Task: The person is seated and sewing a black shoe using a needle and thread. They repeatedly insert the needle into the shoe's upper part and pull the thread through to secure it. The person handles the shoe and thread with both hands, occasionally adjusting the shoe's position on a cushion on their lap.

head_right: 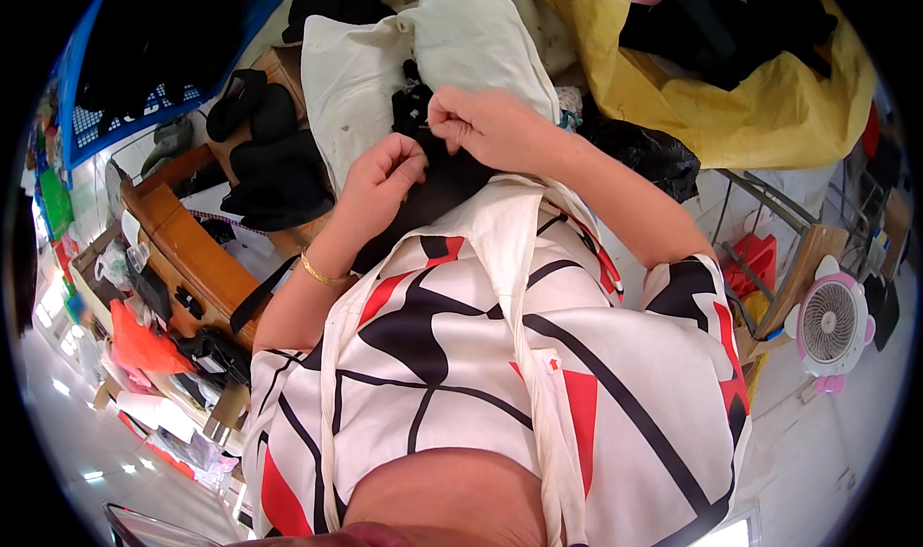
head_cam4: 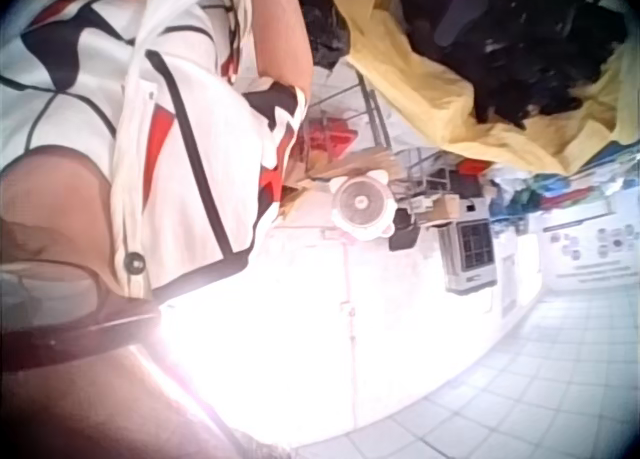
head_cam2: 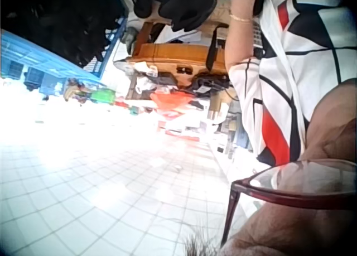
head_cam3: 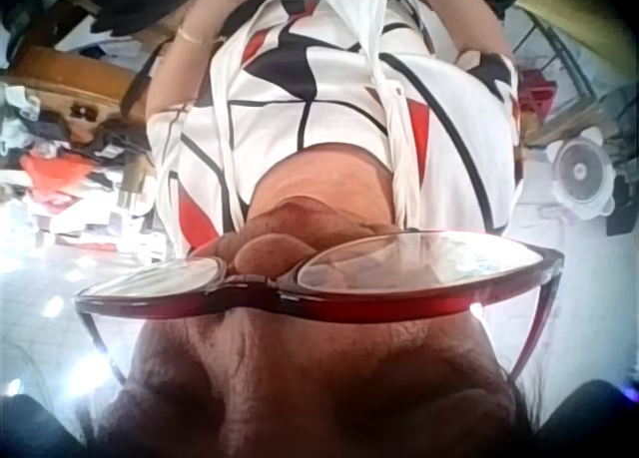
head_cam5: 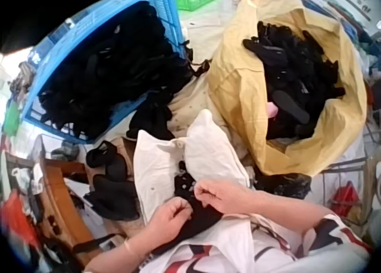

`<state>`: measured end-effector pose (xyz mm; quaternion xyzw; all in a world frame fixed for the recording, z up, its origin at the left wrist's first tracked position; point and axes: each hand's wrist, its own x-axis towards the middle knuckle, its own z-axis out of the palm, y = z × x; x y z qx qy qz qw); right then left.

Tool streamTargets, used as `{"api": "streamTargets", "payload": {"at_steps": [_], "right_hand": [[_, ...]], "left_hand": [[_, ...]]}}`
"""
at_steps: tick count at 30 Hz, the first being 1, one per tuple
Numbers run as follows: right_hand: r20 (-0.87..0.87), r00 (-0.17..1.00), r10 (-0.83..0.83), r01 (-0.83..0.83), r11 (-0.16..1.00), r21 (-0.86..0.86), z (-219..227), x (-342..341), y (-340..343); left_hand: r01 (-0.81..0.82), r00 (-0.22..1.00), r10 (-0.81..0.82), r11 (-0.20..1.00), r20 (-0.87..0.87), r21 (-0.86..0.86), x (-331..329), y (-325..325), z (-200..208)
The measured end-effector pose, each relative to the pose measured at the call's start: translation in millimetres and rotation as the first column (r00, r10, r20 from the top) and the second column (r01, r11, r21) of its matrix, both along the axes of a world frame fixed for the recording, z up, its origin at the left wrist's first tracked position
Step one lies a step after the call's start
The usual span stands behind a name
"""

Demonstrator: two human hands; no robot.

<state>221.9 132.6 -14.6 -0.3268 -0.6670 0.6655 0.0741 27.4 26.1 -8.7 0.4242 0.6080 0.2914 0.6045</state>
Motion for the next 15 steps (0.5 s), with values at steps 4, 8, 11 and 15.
{"api": "streamTargets", "payload": {"at_steps": [4, 8, 11, 15], "right_hand": [[0.067, 0.998, 0.004, -0.024, 0.955, 0.297, -14.0, -0.1, -0.3], [0.1, 0.995, 0.02, -0.05, 0.949, 0.312, -13.0, -1.4, -0.2], [0.035, 0.999, -0.015, 0.01, 0.988, 0.151, -5.1, -0.2, 1.4], [-0.083, 0.995, -0.056, 0.064, 0.993, 0.096, 8.4, -2.6, 1.5]], "left_hand": [[0.109, 0.946, -0.028, 0.966, -0.322, 0.234, 12.0, -4.6, 7.5], [0.222, 0.821, 0.039, 0.898, -0.57, 0.381, 22.8, -3.3, 11.4], [0.269, 0.764, 0.067, 0.872, -0.642, 0.41, 21.9, -0.9, 7.3], [0.222, 0.806, 0.068, 0.887, -0.588, 0.406, 19.0, 5.3, -5.2]]}}
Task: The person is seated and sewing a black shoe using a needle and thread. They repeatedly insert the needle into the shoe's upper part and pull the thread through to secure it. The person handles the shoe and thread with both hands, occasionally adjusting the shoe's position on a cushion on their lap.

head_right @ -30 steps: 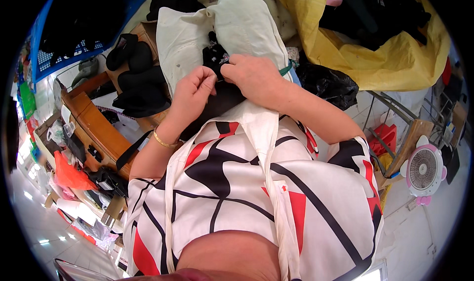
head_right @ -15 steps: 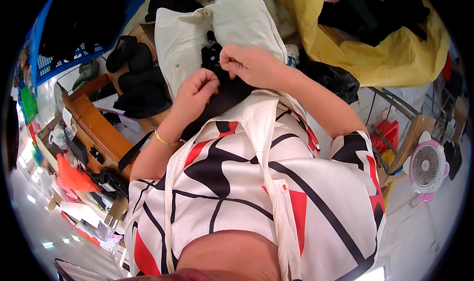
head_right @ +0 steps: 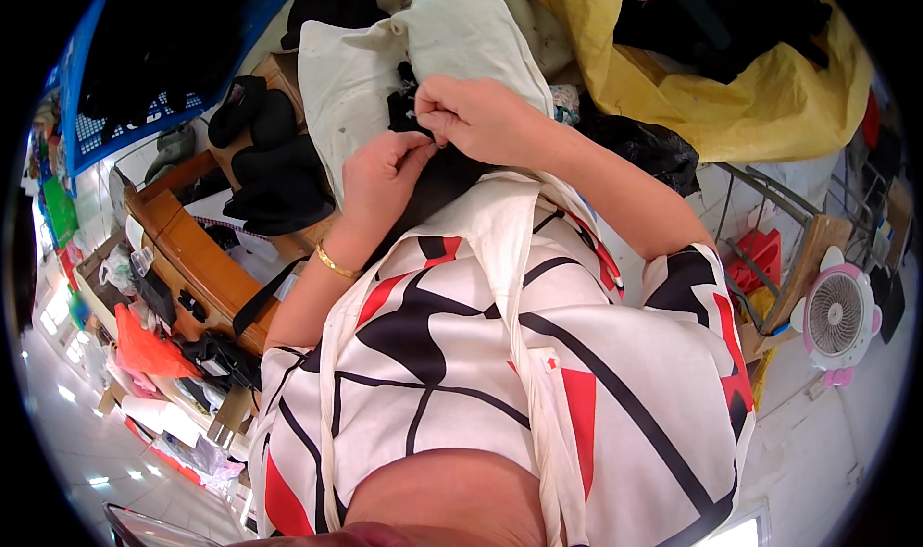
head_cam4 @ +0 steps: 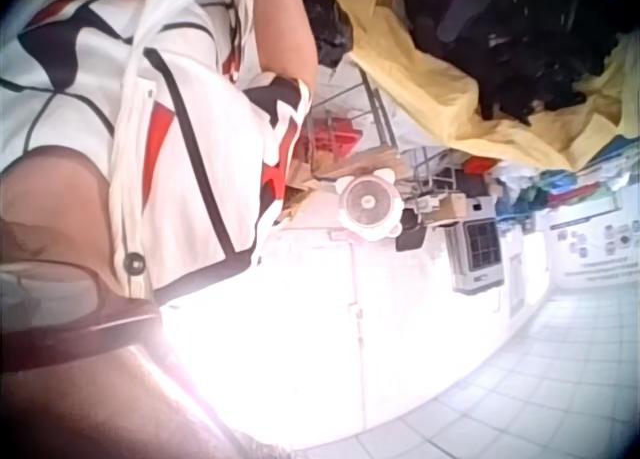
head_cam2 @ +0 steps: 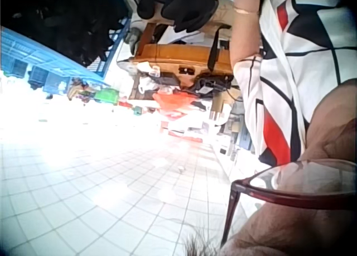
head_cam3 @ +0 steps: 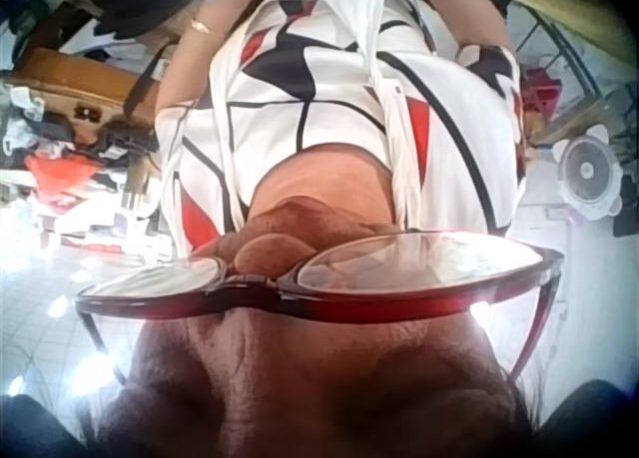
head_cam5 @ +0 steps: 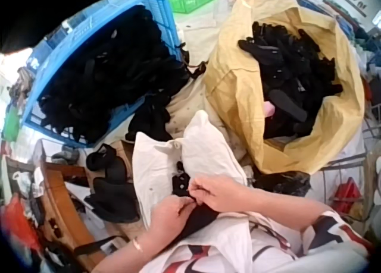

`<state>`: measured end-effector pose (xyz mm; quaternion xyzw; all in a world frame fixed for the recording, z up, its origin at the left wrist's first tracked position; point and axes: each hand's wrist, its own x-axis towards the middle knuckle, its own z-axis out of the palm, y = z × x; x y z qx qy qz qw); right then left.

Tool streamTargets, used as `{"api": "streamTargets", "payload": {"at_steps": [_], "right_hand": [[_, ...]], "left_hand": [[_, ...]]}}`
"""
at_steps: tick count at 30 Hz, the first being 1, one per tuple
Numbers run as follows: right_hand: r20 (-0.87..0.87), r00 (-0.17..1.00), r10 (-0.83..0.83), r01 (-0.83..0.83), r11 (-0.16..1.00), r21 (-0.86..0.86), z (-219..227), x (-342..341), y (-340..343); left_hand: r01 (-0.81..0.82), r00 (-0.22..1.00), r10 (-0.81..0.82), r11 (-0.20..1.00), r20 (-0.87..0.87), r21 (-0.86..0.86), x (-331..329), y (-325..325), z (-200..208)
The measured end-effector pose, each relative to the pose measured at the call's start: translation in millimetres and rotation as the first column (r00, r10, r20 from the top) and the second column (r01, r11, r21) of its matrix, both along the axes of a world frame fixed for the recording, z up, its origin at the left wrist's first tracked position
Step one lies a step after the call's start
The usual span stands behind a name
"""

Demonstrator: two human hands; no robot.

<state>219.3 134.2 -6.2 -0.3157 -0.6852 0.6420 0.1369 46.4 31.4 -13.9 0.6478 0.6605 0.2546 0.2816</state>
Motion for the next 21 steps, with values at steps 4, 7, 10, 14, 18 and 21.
{"api": "streamTargets", "payload": {"at_steps": [4, 7, 10, 14, 18, 21], "right_hand": [[0.005, 1.0, 0.014, -0.015, 0.987, 0.162, 3.1, -9.0, 1.5], [-0.127, 0.991, -0.044, 0.065, 0.983, 0.174, 1.4, -13.6, 5.5], [-0.308, 0.924, -0.227, 0.259, 0.963, 0.067, 24.2, -12.9, 29.8], [-0.239, 0.919, -0.313, 0.377, 0.875, 0.304, 44.1, 0.8, 42.2], [0.17, 0.95, -0.263, 0.056, 0.677, 0.734, -14.2, 31.3, 24.2], [0.441, 0.897, 0.018, -0.344, 0.654, 0.673, -29.0, 37.1, -13.8]], "left_hand": [[0.024, 1.0, -0.024, 1.0, -0.016, -0.002, 1.0, 5.7, 1.9], [0.075, 0.995, -0.069, 0.994, -0.071, 0.083, 0.9, 6.0, -0.9], [0.091, 0.993, -0.083, 0.991, -0.08, 0.096, -2.7, -0.4, -13.7], [0.003, 0.994, -0.008, 0.999, 0.111, 0.037, -22.3, -2.3, -14.4], [-0.233, 0.878, 0.265, 0.964, 0.399, -0.128, -42.5, -12.4, -16.3], [-0.31, 0.805, 0.348, 0.937, 0.48, -0.158, -45.3, -17.1, -19.9]]}}
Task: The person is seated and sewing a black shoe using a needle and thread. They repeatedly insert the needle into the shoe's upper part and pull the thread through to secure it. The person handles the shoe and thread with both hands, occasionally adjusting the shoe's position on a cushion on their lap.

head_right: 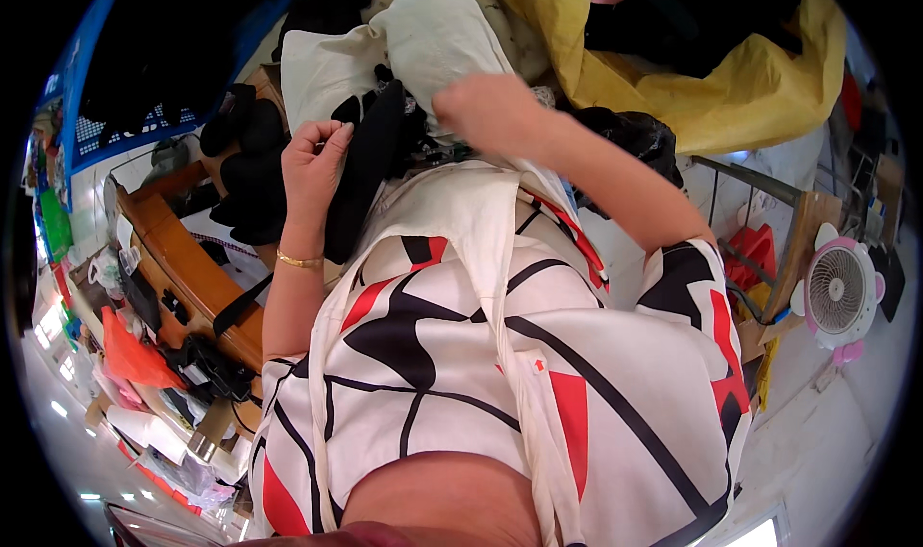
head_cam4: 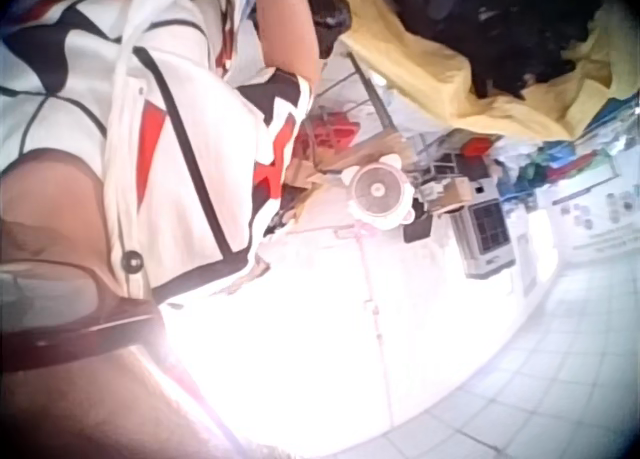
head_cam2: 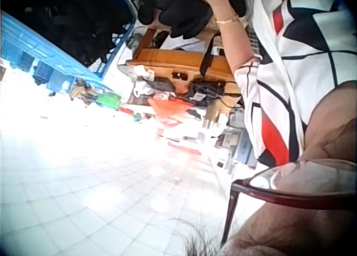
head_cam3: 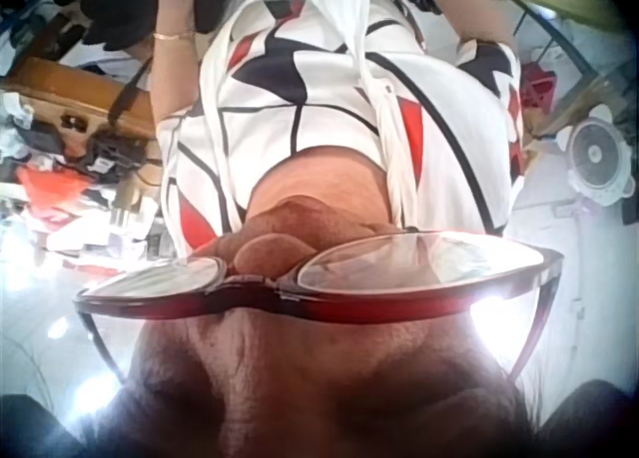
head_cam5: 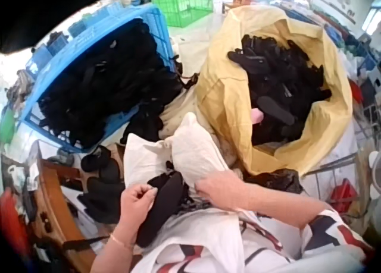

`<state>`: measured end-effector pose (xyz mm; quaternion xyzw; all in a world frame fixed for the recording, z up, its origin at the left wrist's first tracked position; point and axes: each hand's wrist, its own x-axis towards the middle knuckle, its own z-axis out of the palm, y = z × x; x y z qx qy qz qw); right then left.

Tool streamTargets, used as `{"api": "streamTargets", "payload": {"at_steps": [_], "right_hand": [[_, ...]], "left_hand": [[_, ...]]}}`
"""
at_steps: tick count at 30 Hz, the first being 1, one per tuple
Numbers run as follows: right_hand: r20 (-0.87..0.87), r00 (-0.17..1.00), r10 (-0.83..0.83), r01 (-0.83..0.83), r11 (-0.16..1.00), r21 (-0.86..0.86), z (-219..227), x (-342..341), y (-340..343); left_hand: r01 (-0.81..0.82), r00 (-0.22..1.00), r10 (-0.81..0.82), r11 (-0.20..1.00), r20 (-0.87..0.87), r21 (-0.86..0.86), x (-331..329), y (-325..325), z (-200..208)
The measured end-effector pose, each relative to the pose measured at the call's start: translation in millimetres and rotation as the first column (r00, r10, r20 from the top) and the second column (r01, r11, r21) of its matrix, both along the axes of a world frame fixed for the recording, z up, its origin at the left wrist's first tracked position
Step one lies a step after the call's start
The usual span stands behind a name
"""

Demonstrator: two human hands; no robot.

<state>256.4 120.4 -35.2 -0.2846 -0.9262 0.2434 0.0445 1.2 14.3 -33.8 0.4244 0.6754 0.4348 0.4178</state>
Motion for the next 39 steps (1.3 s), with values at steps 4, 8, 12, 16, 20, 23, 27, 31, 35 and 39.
{"api": "streamTargets", "payload": {"at_steps": [4, 8, 12, 16, 20, 23, 27, 31, 35, 39], "right_hand": [[0.094, 0.985, 0.148, -0.16, 0.978, 0.132, -17.0, -19.1, -40.2], [0.127, 0.988, 0.087, -0.104, 0.986, 0.131, -11.4, -19.3, -48.0], [0.326, 0.939, 0.109, -0.018, 0.963, -0.269, 37.5, -5.3, -42.1], [0.043, 0.997, -0.057, 0.069, 0.922, -0.381, 56.4, 10.2, -41.7], [-0.038, 0.997, -0.067, 0.062, 0.991, -0.116, 61.4, -10.6, -33.9], [-0.054, 0.997, -0.048, 0.049, 0.999, 0.017, 55.0, -26.3, -26.1], [0.008, 0.999, -0.051, 0.05, 0.998, 0.037, 54.0, -39.3, -22.2], [0.065, 0.997, -0.033, 0.029, 0.998, 0.053, 51.7, -44.1, -21.4], [0.18, 0.983, -0.027, 0.026, 1.0, 0.006, 58.5, -46.9, -20.4], [0.173, 0.984, -0.037, 0.037, 0.999, 0.005, 55.0, -46.0, -20.8]], "left_hand": [[-0.017, 1.0, 0.018, 0.999, -0.025, 0.031, 2.6, -0.7, -20.8], [0.016, 1.0, -0.016, 1.0, 0.0, -0.008, 9.9, 5.2, -28.8], [-0.026, 0.97, 0.051, 0.994, 0.236, -0.107, 12.3, 4.2, -21.5], [-0.014, 0.943, 0.062, 0.989, 0.328, -0.147, 14.3, 4.1, -17.7], [-0.003, 0.929, 0.075, 0.981, 0.363, -0.193, 16.7, 3.0, -14.2], [-0.015, 0.912, 0.098, 0.978, 0.398, -0.206, 18.0, 1.7, -10.7], [-0.016, 0.894, 0.109, 0.977, 0.435, -0.212, 19.0, 1.4, -11.7], [-0.025, 0.871, 0.128, 0.976, 0.474, -0.217, 21.1, 0.6, -13.9], [-0.041, 0.862, 0.155, 0.971, 0.483, -0.237, 23.6, 0.0, -11.8], [-0.049, 0.85, 0.169, 0.969, 0.498, -0.244, 24.8, -0.7, -11.6]]}}
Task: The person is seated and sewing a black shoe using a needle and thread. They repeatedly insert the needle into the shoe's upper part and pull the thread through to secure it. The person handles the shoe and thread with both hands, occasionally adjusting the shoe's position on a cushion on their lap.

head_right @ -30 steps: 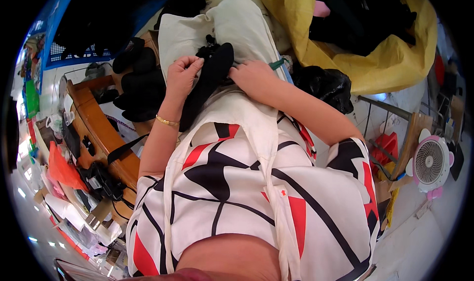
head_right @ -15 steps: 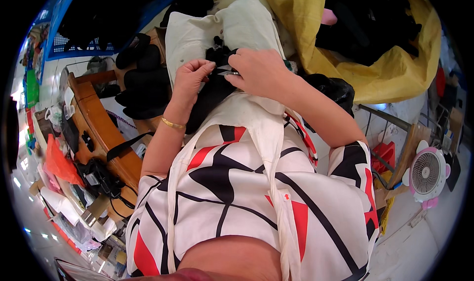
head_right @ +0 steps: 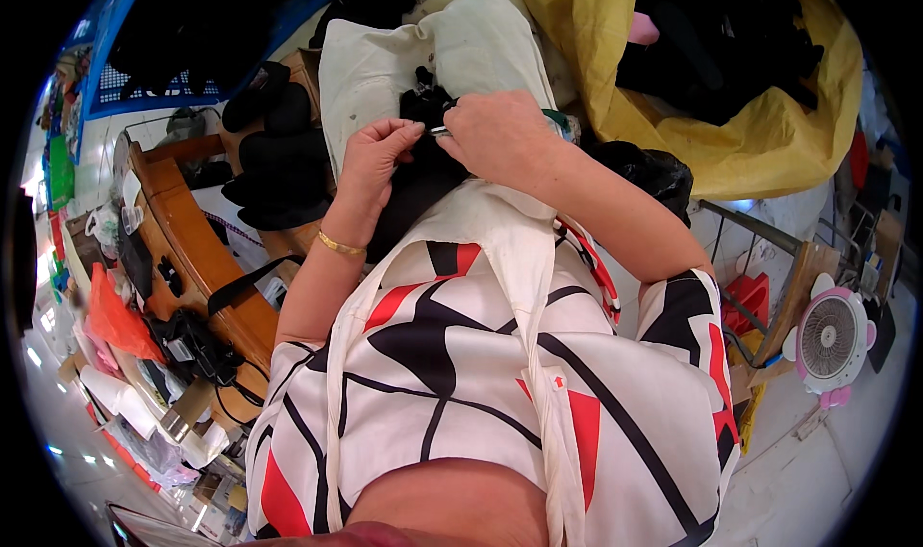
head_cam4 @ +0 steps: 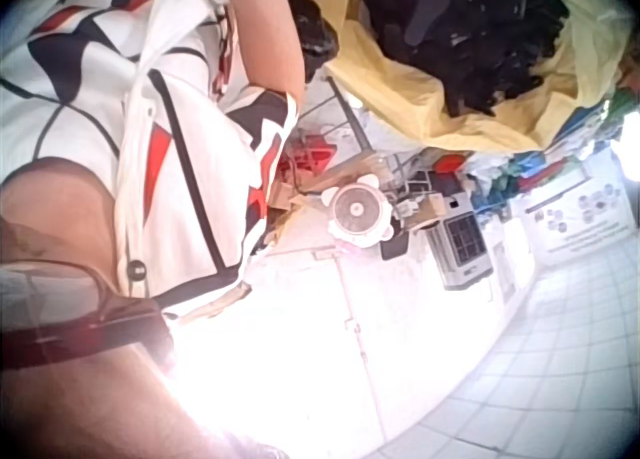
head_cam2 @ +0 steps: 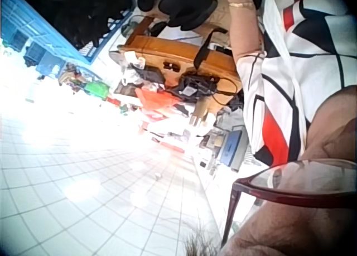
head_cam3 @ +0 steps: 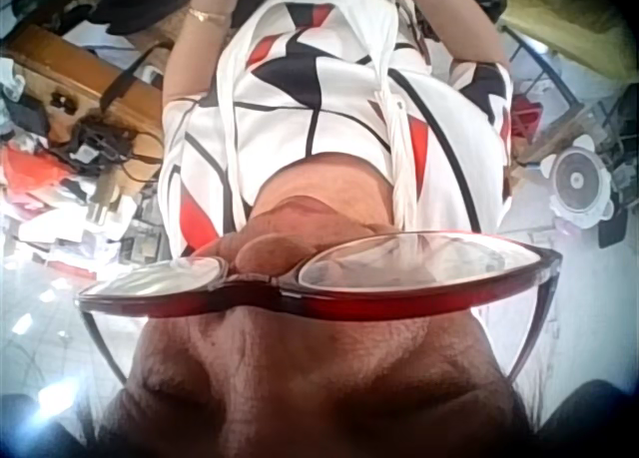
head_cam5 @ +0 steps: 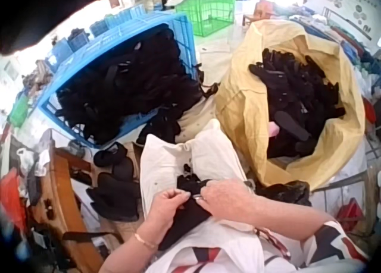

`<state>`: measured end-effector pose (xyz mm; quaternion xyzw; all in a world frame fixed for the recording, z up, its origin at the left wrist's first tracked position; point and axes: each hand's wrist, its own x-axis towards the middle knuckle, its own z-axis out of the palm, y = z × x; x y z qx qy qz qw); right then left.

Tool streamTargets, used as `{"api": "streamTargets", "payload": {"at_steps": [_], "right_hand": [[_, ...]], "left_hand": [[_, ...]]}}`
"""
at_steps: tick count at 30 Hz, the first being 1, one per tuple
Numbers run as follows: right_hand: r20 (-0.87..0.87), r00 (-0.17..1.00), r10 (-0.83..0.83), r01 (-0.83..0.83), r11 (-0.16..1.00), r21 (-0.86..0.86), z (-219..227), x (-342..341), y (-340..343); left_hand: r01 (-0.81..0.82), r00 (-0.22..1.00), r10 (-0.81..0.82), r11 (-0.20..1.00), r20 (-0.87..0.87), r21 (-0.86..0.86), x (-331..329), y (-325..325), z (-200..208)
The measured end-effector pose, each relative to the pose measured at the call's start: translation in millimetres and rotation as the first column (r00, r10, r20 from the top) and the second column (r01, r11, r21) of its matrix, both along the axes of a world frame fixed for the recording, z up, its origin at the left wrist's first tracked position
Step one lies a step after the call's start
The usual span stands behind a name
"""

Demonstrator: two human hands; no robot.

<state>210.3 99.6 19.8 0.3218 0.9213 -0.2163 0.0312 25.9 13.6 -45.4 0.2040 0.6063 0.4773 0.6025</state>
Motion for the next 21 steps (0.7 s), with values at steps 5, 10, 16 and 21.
{"api": "streamTargets", "payload": {"at_steps": [5, 10, 16, 21], "right_hand": [[-0.072, 0.997, 0.007, -0.002, 0.998, 0.057, -10.5, 2.6, -0.6], [-0.08, 0.997, 0.014, -0.009, 0.998, 0.066, -14.1, 4.5, 0.9], [-0.043, 0.999, 0.0, -0.002, 0.999, -0.053, -15.0, 7.7, 7.5], [-0.044, 0.999, -0.012, 0.007, 0.995, -0.1, -21.8, 9.9, 12.5]], "left_hand": [[-0.024, 1.0, 0.024, 1.0, 0.001, 0.002, 2.6, 0.3, 2.8], [-0.027, 0.999, 0.027, 1.0, 0.026, -0.007, 3.6, 1.0, 1.4], [0.013, 0.996, -0.007, 0.997, 0.086, -0.072, 2.1, 4.7, -5.1], [0.042, 0.992, -0.025, 0.99, 0.125, -0.134, 1.4, 8.9, -10.0]]}}
